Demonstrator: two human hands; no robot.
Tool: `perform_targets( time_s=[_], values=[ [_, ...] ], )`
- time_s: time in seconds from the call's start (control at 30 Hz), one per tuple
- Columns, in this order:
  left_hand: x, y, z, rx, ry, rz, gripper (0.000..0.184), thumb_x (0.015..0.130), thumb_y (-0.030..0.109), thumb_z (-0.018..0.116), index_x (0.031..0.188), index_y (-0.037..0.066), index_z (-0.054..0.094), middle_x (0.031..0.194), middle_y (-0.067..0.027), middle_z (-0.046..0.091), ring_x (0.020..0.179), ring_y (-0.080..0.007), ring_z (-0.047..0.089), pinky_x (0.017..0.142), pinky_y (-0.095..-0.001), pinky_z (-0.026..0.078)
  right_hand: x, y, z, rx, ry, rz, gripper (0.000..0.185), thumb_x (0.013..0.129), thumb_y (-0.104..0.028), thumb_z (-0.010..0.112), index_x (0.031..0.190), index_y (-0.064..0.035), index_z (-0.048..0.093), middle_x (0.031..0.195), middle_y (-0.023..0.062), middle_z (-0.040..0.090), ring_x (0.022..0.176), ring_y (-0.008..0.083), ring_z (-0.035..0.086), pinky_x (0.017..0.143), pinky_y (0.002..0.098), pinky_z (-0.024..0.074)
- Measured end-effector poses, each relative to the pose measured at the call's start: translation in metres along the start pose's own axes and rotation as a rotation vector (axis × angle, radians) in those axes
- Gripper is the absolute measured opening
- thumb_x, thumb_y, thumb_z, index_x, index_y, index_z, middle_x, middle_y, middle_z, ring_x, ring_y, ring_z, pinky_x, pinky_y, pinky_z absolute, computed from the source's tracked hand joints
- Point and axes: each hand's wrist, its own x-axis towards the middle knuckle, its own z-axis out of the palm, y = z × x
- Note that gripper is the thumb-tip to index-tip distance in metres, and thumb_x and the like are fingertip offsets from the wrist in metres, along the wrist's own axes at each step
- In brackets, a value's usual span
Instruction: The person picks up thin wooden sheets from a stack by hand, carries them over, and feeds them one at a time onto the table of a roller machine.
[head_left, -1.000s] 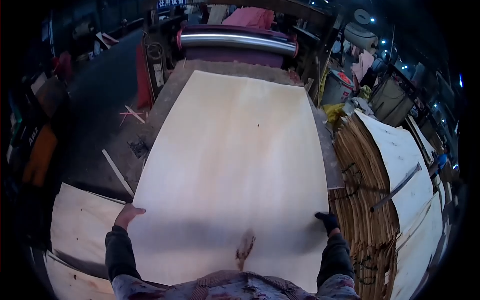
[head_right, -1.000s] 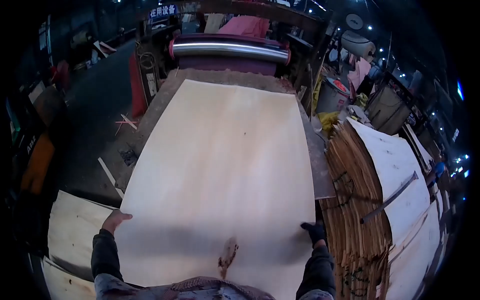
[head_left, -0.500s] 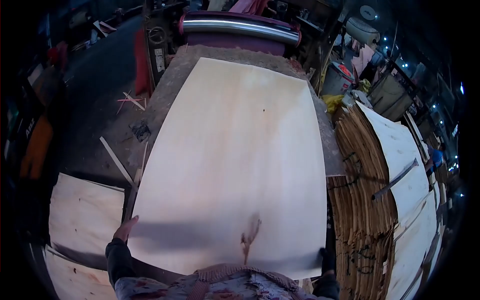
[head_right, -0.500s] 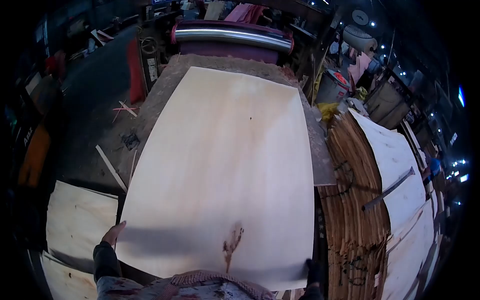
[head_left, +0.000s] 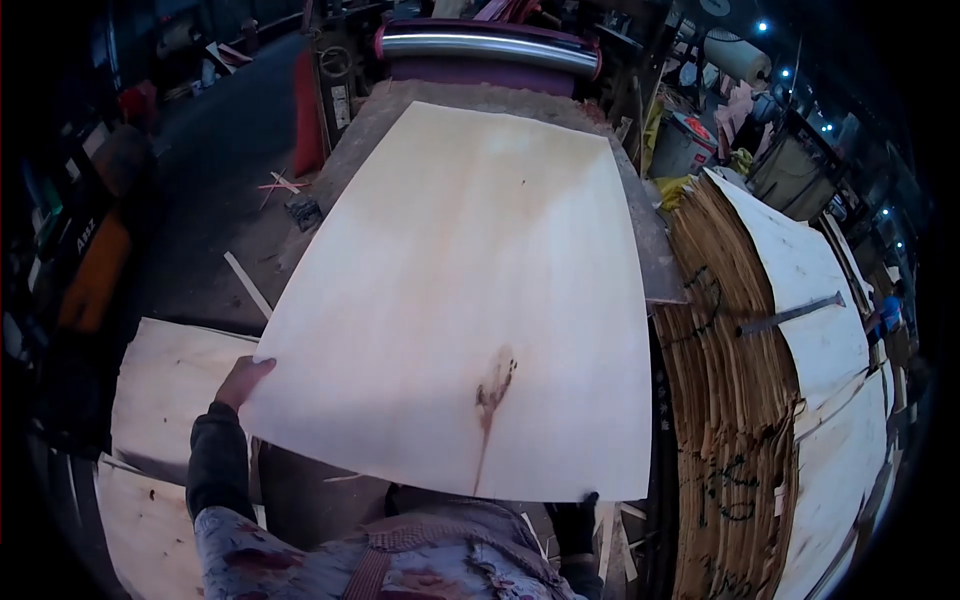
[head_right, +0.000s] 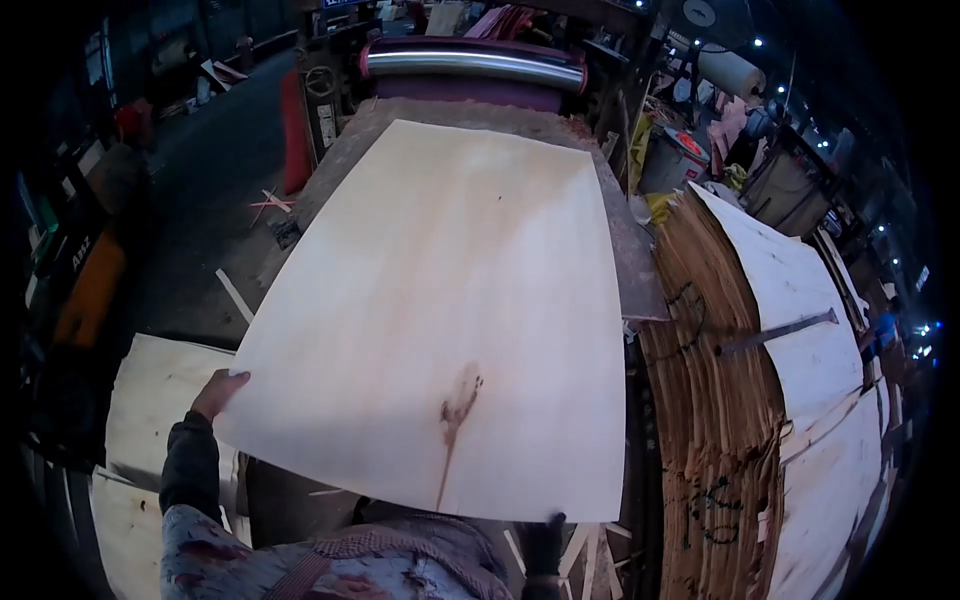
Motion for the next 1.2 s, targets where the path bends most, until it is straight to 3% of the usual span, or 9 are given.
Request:
perform_targets(
  time_s=[0.07, 0.13, 0.33, 0.57, 0.7, 0.73, 0.93, 1.1, 1.2],
  values=[
    [-0.013, 0.014, -0.001, 0.028, -0.062, 0.101, 0.044, 0.089, 0.031, 0.061, 0.113, -0.006, 0.063, 0.095, -0.0117, 0.069, 0.083, -0.0206, 0.066, 0.075, -0.0338, 0.051, 0.006, 0.001, 0.033, 0.058, -0.037, 0.015, 0.053, 0.098, -0.044, 0.045, 0.141, -0.0127, 0.042, 0.142, 0.0078, 0.049, 0.132, 0.0294, 0.042, 0.113, 0.0557, 0.0201],
    [-0.010, 0.007, -0.006, -0.037, -0.089, 0.126, 0.043, 0.089, 0.029, 0.061, 0.113, -0.007, 0.063, 0.096, -0.0123, 0.069, 0.083, -0.0210, 0.066, 0.076, -0.0340, 0.051, 0.011, -0.001, 0.055, 0.575, 0.063, 0.098, 0.054, 0.097, -0.043, 0.048, 0.139, -0.0083, 0.043, 0.136, 0.0128, 0.052, 0.123, 0.0293, 0.050, 0.109, 0.0550, 0.0294],
    [0.010, -0.006, -0.011, -0.147, -0.089, 0.109, 0.040, 0.087, 0.024, 0.064, 0.111, -0.008, 0.064, 0.099, -0.0140, 0.070, 0.086, -0.0217, 0.067, 0.077, -0.0347, 0.051, 0.013, -0.014, 0.069, 0.279, 0.346, -0.049, 0.049, 0.095, -0.023, 0.052, 0.136, 0.0017, 0.041, 0.132, 0.0191, 0.050, 0.119, 0.0324, 0.052, 0.097, 0.0520, 0.0473],
    [0.071, -0.018, -0.020, -0.172, -0.020, 0.023, 0.033, 0.085, 0.017, 0.067, 0.109, -0.006, 0.066, 0.094, -0.0122, 0.070, 0.084, -0.0198, 0.067, 0.076, -0.0333, 0.051, 0.028, -0.042, 0.094, 0.262, 0.433, 0.052, 0.050, 0.093, -0.024, 0.061, 0.135, -0.0008, 0.045, 0.129, 0.0150, 0.055, 0.120, 0.0331, 0.053, 0.100, 0.0514, 0.0462],
    [0.136, -0.003, -0.015, -0.238, -0.082, 0.006, 0.033, 0.086, 0.016, 0.066, 0.111, -0.005, 0.066, 0.097, -0.0095, 0.070, 0.085, -0.0176, 0.066, 0.076, -0.0326, 0.050, 0.083, -0.064, 0.132, 0.169, 0.483, -0.046, 0.050, 0.091, -0.020, 0.063, 0.135, -0.0037, 0.046, 0.127, 0.0125, 0.056, 0.115, 0.0309, 0.055, 0.096, 0.0474, 0.0493],
    [0.152, 0.000, -0.012, -0.244, -0.084, 0.008, 0.033, 0.086, 0.017, 0.066, 0.111, -0.005, 0.065, 0.097, -0.0086, 0.069, 0.085, -0.0170, 0.065, 0.076, -0.0325, 0.050, 0.101, -0.068, 0.136, 0.179, 0.518, -0.077, 0.049, 0.090, -0.016, 0.063, 0.134, -0.0061, 0.047, 0.129, 0.0133, 0.054, 0.116, 0.0346, 0.054, 0.092, 0.0542, 0.0500],
    [0.250, 0.046, 0.031, -0.297, -0.068, 0.144, 0.031, 0.086, 0.019, 0.068, 0.105, -0.006, 0.067, 0.092, -0.0072, 0.069, 0.079, -0.0162, 0.064, 0.073, -0.0323, 0.050, 0.222, -0.118, 0.146, 0.184, 0.491, -0.156, 0.043, 0.090, -0.011, 0.063, 0.132, -0.0069, 0.052, 0.121, 0.0106, 0.060, 0.108, 0.0277, 0.060, 0.089, 0.0461, 0.0540],
    [0.315, 0.060, 0.082, -0.305, -0.163, 0.045, 0.036, 0.090, 0.023, 0.064, 0.116, -0.002, 0.062, 0.106, -0.0087, 0.067, 0.093, -0.0196, 0.064, 0.083, -0.0351, 0.049, 0.333, -0.142, 0.101, -0.025, 0.416, -0.268, 0.040, 0.090, -0.015, 0.065, 0.126, 0.0006, 0.055, 0.118, 0.0097, 0.061, 0.106, 0.0252, 0.059, 0.089, 0.0405, 0.0528],
    [0.348, 0.062, 0.129, -0.373, -0.149, 0.008, 0.036, 0.089, 0.026, 0.065, 0.112, -0.002, 0.064, 0.101, -0.0082, 0.068, 0.089, -0.0192, 0.064, 0.079, -0.0353, 0.049, 0.389, -0.159, 0.084, 0.144, 0.392, -0.218, 0.040, 0.090, -0.018, 0.066, 0.123, 0.0030, 0.056, 0.117, 0.0095, 0.061, 0.105, 0.0246, 0.059, 0.090, 0.0397, 0.0516]
  ],
)
